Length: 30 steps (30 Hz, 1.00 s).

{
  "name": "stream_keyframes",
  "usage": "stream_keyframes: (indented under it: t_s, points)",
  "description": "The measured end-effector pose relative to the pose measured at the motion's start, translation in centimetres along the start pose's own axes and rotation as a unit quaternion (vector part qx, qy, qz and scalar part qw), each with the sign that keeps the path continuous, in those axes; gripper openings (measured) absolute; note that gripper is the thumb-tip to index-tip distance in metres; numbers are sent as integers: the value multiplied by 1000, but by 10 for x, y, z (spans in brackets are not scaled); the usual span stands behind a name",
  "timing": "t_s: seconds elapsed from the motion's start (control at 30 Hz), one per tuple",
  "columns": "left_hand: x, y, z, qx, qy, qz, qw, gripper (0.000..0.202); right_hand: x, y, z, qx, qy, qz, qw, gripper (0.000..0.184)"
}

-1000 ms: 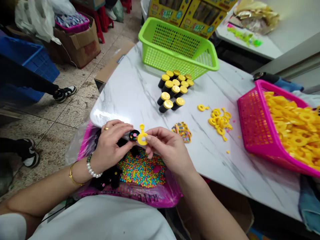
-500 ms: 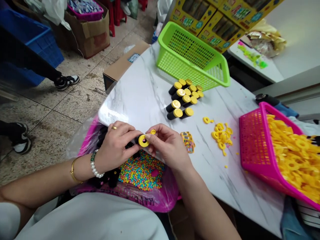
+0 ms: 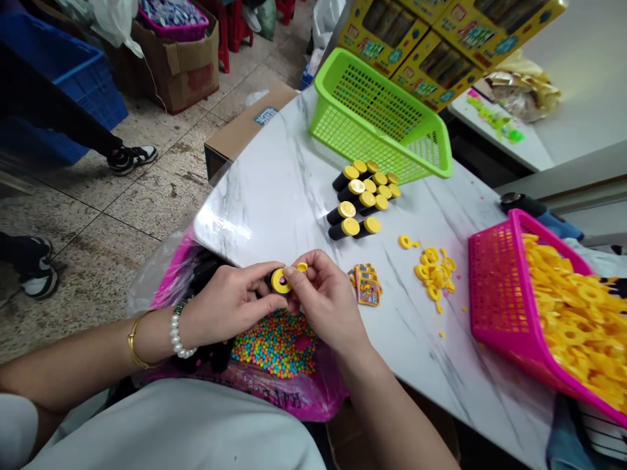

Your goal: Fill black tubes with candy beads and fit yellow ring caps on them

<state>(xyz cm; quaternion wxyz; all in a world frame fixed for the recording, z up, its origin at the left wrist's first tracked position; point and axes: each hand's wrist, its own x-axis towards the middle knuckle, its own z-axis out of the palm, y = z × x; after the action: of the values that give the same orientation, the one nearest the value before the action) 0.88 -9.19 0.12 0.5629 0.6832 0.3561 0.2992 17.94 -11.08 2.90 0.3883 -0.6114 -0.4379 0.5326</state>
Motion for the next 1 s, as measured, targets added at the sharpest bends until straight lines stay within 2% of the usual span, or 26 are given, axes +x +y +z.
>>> stream_keyframes:
  t_s: [0.13,0.27,0.33,0.4,0.5,0.57,0.67,0.73,0.83,0.9,1.0]
  points:
    - [1,-5,3,-6,14,7,1000,11,-1,-1,1,9,4,9,1000,34]
    - [2,-3,1,-18,0,15,1000,12,1,0,2,29,-9,22,999,38]
    - [3,-1,1,-27,3,21,999,21,2,1,2,40,-19,31,999,38]
    - [6,0,2,-27,29,22,999,31,2,3,3,44,-12,29,999,38]
    - [8,-1,5,-15,68,17,997,38,0,6,8,33,15,7,999,38]
    - [6,-3,7,-31,61,9,998,41,-2,8,12,23,29,-18,999,36]
    - [2,-11,7,-65,54,10,996,32,-6,12,15,12,57,-64,996,30]
    - [0,-16,7,-34,62,35,997,29,-6,15,13,13,66,-81,994,26]
    - [0,-20,5,39,56,80,995,29,-1,16,0,61,21,-59,996,32]
    - [1,-21,5,59,51,94,992,21,6,14,-10,97,-38,-15,994,39]
    - [2,-21,5,83,53,99,990,13,15,5,-21,99,-119,57,986,38]
